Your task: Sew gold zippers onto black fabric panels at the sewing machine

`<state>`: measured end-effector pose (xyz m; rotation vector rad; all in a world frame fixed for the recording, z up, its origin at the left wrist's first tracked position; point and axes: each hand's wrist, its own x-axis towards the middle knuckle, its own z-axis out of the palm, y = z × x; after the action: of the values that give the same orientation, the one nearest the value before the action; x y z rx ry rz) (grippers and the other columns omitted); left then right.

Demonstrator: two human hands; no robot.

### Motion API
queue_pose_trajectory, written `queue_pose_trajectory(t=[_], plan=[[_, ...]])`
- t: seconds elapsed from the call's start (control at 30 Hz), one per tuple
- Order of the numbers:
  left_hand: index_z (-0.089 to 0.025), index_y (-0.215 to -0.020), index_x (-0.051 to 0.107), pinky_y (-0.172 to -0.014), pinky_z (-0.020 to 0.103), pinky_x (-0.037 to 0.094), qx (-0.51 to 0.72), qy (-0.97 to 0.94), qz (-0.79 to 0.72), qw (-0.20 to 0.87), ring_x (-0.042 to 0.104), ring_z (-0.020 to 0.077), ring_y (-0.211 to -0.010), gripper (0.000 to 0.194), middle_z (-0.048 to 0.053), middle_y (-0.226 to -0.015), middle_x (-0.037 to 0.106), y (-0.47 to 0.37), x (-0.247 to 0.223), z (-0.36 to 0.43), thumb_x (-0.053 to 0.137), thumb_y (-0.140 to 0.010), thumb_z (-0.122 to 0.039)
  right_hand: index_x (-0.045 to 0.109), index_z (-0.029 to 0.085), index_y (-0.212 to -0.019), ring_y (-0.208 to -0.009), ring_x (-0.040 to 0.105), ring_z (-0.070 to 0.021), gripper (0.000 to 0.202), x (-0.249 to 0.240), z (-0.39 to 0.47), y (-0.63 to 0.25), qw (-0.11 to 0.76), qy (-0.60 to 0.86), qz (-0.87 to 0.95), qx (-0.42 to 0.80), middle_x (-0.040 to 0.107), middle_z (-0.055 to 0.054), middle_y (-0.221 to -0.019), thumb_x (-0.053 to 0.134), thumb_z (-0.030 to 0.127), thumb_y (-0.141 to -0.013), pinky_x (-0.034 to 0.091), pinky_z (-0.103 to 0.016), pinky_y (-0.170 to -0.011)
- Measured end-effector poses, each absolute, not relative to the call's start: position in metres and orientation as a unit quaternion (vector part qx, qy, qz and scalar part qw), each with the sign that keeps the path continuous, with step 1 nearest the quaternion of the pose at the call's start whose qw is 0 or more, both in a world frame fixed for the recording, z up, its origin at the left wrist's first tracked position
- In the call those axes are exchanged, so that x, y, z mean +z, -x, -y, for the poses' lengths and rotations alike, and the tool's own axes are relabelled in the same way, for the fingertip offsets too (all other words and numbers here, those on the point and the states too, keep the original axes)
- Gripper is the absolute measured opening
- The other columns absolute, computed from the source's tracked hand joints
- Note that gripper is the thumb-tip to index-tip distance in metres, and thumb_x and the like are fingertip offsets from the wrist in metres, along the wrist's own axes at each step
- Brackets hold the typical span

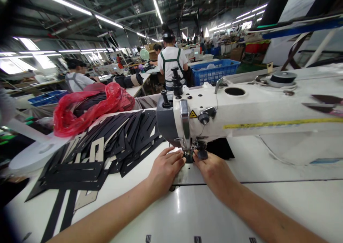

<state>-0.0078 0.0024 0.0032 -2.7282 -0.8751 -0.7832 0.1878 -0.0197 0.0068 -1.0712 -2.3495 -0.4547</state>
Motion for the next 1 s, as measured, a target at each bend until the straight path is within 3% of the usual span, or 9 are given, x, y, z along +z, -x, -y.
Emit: queue_pose_trajectory(t=[0.27,0.77,0.9,1.0], plan=[[-0.014,-0.09,0.06,-0.097,0.037,0.041,-0.264,0.911,0.303,0.091,0.061,0.0182,-0.096,0.012,0.007,-0.097,0.066,0.008,0.001,-0.004,0.049,-0.087,-0.014,0.067,0.014,-0.092,-0.08,0.067,-0.0196,0.032,0.005,0.016,-0.188,0.248,0.414,0.862,-0.154,0.07,-0.01,-0.089,0.034,0.012,-0.091,0.056,-0.031,-0.07],[-0.015,-0.085,0.061,-0.097,0.037,0.039,-0.27,0.902,0.327,0.08,0.061,0.0174,-0.093,0.01,0.005,-0.093,0.066,0.004,-0.001,-0.007,0.052,-0.085,-0.011,0.065,0.013,-0.092,-0.08,0.066,-0.0209,0.033,0.004,0.013,-0.184,0.25,0.425,0.861,-0.125,0.069,-0.011,-0.087,0.032,0.013,-0.092,0.054,-0.032,-0.071],[-0.016,-0.086,0.061,-0.098,0.037,0.038,-0.271,0.9,0.334,0.065,0.061,0.0164,-0.093,0.01,0.004,-0.094,0.066,0.006,-0.004,-0.011,0.053,-0.086,-0.012,0.063,0.014,-0.096,-0.086,0.063,-0.0217,0.023,0.007,0.004,-0.203,0.265,0.423,0.861,-0.095,0.067,-0.012,-0.093,0.041,0.02,-0.091,0.052,-0.034,-0.074],[-0.018,-0.089,0.061,-0.099,0.04,0.038,-0.262,0.901,0.344,0.046,0.061,0.0164,-0.094,0.012,0.003,-0.097,0.065,0.011,0.002,-0.009,0.052,-0.087,-0.012,0.062,0.012,-0.092,-0.085,0.06,-0.0271,0.021,0.014,0.008,-0.23,0.227,0.45,0.85,-0.156,0.063,-0.015,-0.092,0.048,0.027,-0.087,0.051,-0.04,-0.072]])
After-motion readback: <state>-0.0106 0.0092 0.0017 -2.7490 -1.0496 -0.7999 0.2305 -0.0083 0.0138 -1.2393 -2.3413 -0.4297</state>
